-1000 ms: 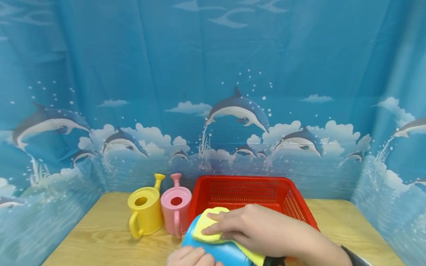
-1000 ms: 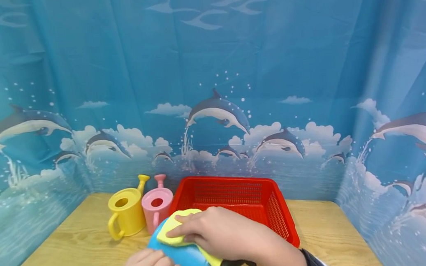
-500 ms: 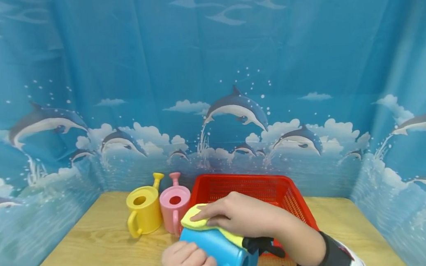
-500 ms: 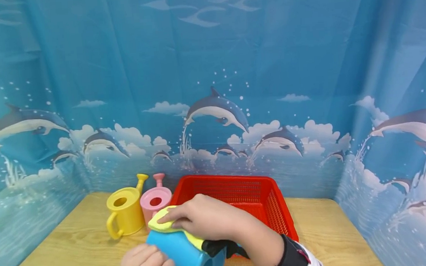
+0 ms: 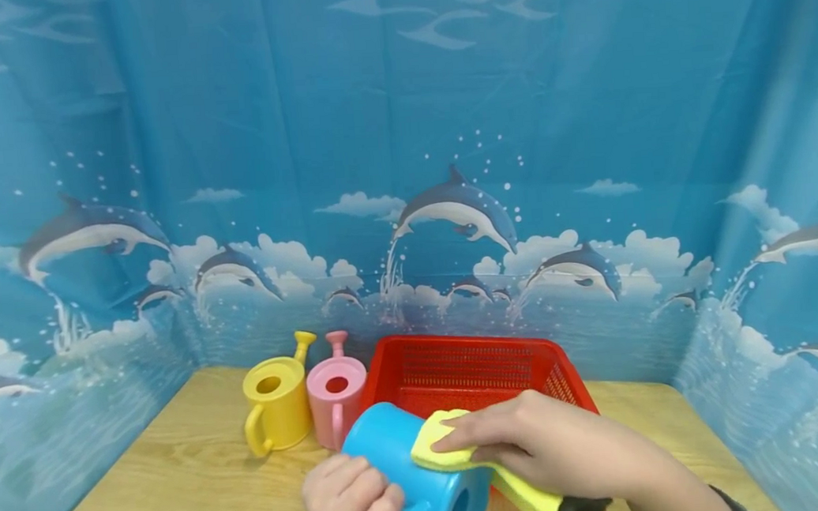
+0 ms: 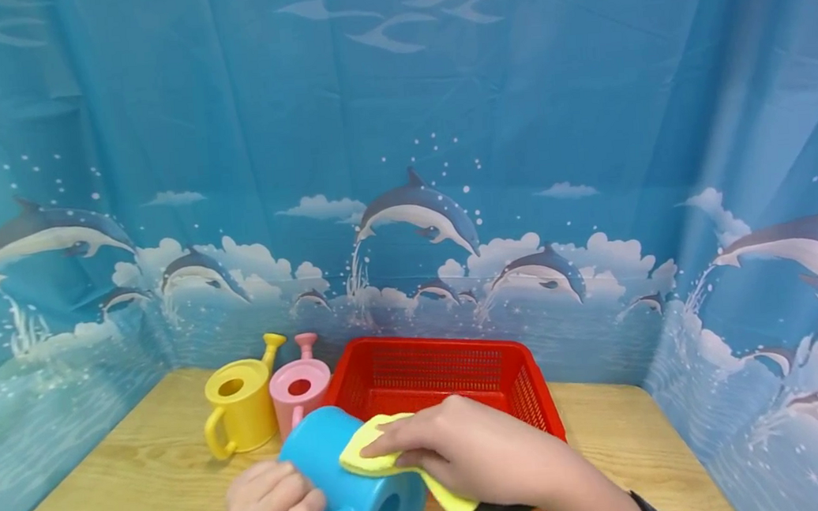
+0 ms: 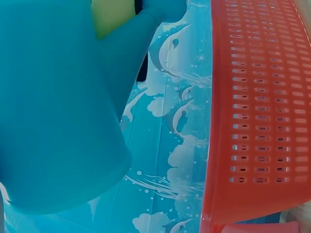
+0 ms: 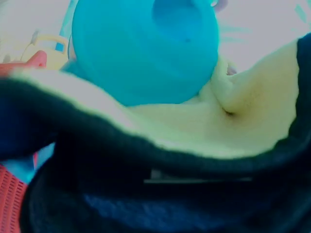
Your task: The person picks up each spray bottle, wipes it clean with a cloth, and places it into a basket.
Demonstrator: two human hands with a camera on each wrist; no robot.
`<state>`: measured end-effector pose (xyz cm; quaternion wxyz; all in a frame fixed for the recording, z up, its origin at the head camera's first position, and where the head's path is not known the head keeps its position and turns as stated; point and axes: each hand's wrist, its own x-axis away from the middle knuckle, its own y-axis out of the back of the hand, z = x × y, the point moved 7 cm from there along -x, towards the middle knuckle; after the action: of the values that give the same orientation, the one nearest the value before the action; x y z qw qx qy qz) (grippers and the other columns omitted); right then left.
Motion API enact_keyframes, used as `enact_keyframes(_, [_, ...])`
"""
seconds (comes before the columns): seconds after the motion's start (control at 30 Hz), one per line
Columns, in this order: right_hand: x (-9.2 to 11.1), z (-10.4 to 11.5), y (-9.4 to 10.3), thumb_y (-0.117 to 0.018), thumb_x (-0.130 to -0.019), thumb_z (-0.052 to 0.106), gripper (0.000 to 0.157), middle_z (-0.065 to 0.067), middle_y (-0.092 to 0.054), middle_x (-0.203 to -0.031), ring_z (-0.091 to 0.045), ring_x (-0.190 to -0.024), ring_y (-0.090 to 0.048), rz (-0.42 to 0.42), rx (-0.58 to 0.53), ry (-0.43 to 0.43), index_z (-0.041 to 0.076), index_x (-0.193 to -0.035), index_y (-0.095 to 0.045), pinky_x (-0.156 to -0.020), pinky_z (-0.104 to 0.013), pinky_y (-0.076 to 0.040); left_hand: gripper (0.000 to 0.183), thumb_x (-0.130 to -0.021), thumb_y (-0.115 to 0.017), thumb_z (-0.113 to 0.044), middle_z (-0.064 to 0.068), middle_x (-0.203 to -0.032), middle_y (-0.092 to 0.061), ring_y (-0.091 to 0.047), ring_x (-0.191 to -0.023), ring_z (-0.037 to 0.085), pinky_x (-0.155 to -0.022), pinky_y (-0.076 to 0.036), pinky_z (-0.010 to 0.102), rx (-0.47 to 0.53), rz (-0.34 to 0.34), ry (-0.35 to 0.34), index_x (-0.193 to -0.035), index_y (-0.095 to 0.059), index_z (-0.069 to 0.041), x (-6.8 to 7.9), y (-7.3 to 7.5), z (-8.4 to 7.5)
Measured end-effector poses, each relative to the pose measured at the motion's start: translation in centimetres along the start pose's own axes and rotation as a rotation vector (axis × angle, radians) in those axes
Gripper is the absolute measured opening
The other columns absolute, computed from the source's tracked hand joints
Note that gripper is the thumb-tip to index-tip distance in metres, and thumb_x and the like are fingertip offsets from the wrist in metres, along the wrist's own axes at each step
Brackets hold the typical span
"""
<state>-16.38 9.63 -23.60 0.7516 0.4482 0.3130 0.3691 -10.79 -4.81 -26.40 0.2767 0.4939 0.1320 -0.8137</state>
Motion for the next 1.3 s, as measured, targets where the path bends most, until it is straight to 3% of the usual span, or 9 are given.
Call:
enact_keyframes(0.17, [1.7,-0.3,0.1,-0.052,-0.092,0.023,0.035,0.01,-0.058,-0.121,-0.007,-0.105,-0.055,-0.015,0.031,-0.043,0.033,-0.125,-0.051,-0.082,-0.03,-0.05,0.034,-0.084,-0.056,-0.042,-0.011,-0.051,-0.044,-0.034,-0.047,-0.002,-0.054,-0.029,0.005,-0.002,0.01,-0.055,-0.059,-0.051,-0.019,0.2,-0.4,-0.6])
enact_keyframes(0.3, [1.9,-0.6,0.2,-0.05,-0.093,0.022,0.034,0.006,-0.059,-0.121,-0.005,-0.096,-0.058,-0.029,-0.031,0.022,0.03,-0.126,-0.051,-0.074,-0.024,-0.05,0.032,-0.084,-0.054,-0.04,-0.01,-0.052,-0.046,-0.036,-0.048,-0.002,-0.055,-0.031,0.006,0.019,0.031,-0.087,-0.062,-0.054,-0.017,0.2,-0.4,-1.0])
enact_keyframes(0.43, [1.1,-1.1,0.1,-0.05,-0.094,0.024,0.033,0.004,-0.059,-0.121,0.002,-0.071,-0.053,-0.024,-0.097,0.029,0.027,-0.126,-0.052,-0.061,-0.018,-0.045,0.032,-0.086,-0.051,-0.038,-0.009,-0.054,-0.048,-0.037,-0.049,-0.001,-0.056,-0.032,0.006,0.039,0.049,-0.123,-0.064,-0.054,-0.016,0.4,-0.3,-1.2])
enact_keyframes(0.73, [-2.3,-2.8,-0.8,-0.052,-0.093,0.027,0.033,0.01,-0.063,-0.108,-0.003,-0.059,-0.045,-0.012,-0.168,-0.09,0.033,-0.125,-0.052,-0.062,-0.02,-0.044,0.035,-0.087,-0.05,-0.044,-0.01,-0.056,-0.049,-0.038,-0.05,-0.001,-0.057,-0.034,0.007,-0.012,0.086,-0.127,-0.067,-0.055,-0.016,0.8,-0.6,-1.6])
enact_keyframes(0.87, [-3.9,-3.3,-1.2,-0.051,-0.093,0.028,0.033,0.012,-0.056,-0.123,-0.003,-0.074,-0.052,0.005,-0.205,-0.12,0.038,-0.124,-0.051,-0.067,-0.023,-0.045,0.036,-0.088,-0.048,-0.042,-0.009,-0.054,-0.046,-0.037,-0.049,0.0,-0.054,-0.032,0.008,-0.037,0.084,-0.122,-0.065,-0.054,-0.015,0.9,-0.6,-1.6])
enact_keyframes(1.0, [-5.2,-3.8,-1.7,-0.051,-0.093,0.03,0.033,0.015,-0.054,-0.125,-0.002,-0.102,-0.052,0.03,-0.254,-0.148,0.041,-0.124,-0.05,-0.077,-0.025,-0.046,0.034,-0.088,-0.048,-0.041,-0.009,-0.055,-0.047,-0.037,-0.049,0.0,-0.054,-0.032,0.007,-0.032,0.096,-0.102,-0.066,-0.055,-0.016,1.0,-0.6,-1.7])
enact_keyframes(1.1, [-6.1,-4.1,-2.2,-0.051,-0.093,0.031,0.032,0.015,-0.058,-0.118,-0.004,-0.099,-0.054,0.048,-0.29,-0.171,0.04,-0.124,-0.051,-0.077,-0.026,-0.046,0.03,-0.088,-0.05,-0.037,-0.011,-0.056,-0.045,-0.036,-0.049,-0.001,-0.055,-0.029,0.006,-0.001,0.099,-0.087,-0.066,-0.056,-0.017,0.9,-0.9,-1.9])
enact_keyframes(1.23, [-6.6,-4.3,-2.5,-0.05,-0.093,0.032,0.03,0.011,-0.062,-0.089,-0.009,-0.075,-0.053,0.053,-0.293,-0.198,0.04,-0.123,-0.052,-0.069,-0.026,-0.045,0.029,-0.088,-0.05,-0.032,-0.012,-0.055,-0.042,-0.034,-0.05,-0.002,-0.055,-0.027,0.006,0.051,0.064,-0.072,-0.064,-0.055,-0.017,0.5,-0.9,-2.1])
enact_keyframes(1.3, [-6.2,-4.3,-2.3,-0.05,-0.093,0.033,0.031,0.011,-0.062,-0.086,-0.008,-0.073,-0.053,0.046,-0.262,-0.209,0.041,-0.123,-0.051,-0.068,-0.025,-0.045,0.03,-0.089,-0.05,-0.032,-0.011,-0.056,-0.042,-0.035,-0.051,-0.002,-0.056,-0.028,0.006,0.07,0.059,-0.062,-0.064,-0.055,-0.016,0.4,-0.7,-1.9])
